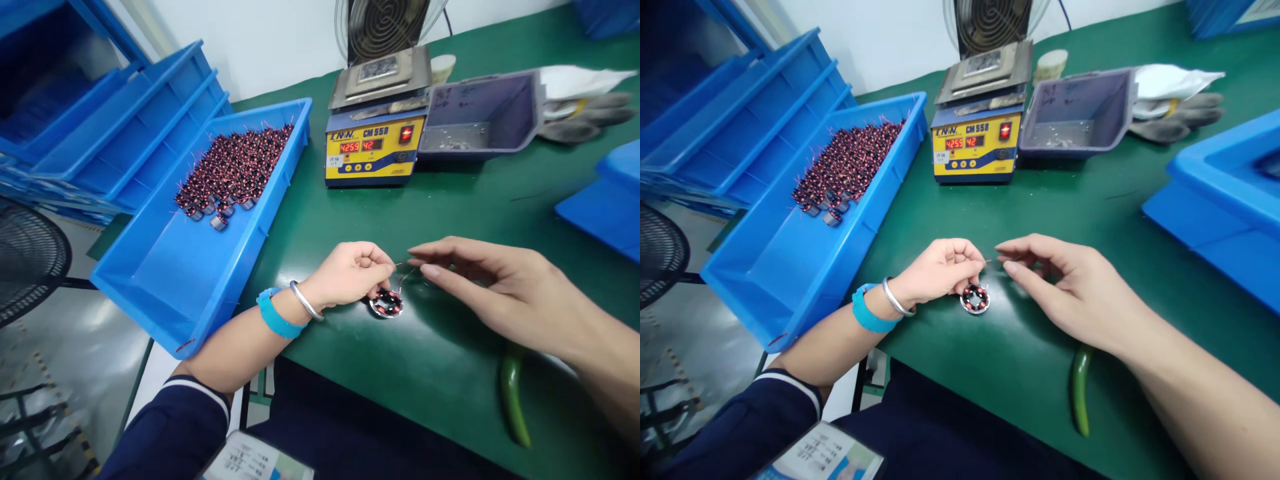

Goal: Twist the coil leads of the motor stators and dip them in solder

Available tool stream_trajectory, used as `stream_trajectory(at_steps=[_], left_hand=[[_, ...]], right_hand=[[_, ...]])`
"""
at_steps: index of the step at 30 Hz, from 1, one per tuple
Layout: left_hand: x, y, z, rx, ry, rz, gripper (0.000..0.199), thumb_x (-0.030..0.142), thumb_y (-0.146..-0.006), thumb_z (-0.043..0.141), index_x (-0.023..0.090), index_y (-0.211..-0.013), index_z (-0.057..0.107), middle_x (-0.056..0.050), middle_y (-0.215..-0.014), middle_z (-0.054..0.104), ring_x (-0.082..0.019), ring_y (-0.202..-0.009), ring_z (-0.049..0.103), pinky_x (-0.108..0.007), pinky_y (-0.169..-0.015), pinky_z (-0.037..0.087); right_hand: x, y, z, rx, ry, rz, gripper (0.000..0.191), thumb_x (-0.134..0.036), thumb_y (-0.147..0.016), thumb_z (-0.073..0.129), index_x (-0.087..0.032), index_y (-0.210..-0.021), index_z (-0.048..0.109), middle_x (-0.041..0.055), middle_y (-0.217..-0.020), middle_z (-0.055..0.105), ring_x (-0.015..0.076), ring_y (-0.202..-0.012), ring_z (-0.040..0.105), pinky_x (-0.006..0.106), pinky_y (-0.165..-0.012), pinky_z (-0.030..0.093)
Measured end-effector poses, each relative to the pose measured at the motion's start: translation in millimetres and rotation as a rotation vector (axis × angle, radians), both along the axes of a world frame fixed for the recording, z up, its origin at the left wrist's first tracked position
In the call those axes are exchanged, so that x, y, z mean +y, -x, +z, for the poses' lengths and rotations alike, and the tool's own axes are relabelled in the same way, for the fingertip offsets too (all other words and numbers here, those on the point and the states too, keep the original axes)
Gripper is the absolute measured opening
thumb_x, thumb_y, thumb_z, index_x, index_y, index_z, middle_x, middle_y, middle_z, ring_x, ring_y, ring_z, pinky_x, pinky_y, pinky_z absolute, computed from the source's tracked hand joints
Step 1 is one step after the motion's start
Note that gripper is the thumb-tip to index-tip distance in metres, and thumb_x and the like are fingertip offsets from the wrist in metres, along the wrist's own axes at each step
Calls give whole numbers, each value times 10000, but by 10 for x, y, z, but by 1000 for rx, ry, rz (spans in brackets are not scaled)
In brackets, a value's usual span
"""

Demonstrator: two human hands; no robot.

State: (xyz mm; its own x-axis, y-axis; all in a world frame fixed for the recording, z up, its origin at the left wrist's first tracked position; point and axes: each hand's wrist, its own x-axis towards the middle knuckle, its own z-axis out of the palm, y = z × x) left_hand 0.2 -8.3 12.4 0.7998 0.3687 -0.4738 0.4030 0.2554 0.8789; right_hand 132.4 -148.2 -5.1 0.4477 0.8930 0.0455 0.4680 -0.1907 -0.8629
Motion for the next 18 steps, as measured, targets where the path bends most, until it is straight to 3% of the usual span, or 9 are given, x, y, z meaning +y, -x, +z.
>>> stream_trajectory(at_steps=[6,11,18], left_hand=[[-18,1,-25,-57,0,19,225,-36,-849,554,109,-677,546,62,-521,574,1,-349,439,-114,-385,313],[-31,-5,1,-60,76,23,211,-19,-852,565,107,-684,543,30,-573,643,9,-322,408,-124,-373,299],[-32,-18,38,-43,126,56,204,-5,-834,599,98,-662,560,21,-547,627,8,-347,400,-127,-387,297]], right_hand=[[54,101,24,-164,-210,76,175,-367,-899,583,-250,-893,712,32,-855,718,175,-721,654,300,-674,533],[96,129,16,-204,-245,63,168,-317,-907,576,-250,-817,701,16,-769,695,157,-657,634,286,-650,511],[81,160,27,-166,-168,23,213,-367,-902,564,-250,-818,721,34,-758,696,177,-642,631,314,-618,501]])
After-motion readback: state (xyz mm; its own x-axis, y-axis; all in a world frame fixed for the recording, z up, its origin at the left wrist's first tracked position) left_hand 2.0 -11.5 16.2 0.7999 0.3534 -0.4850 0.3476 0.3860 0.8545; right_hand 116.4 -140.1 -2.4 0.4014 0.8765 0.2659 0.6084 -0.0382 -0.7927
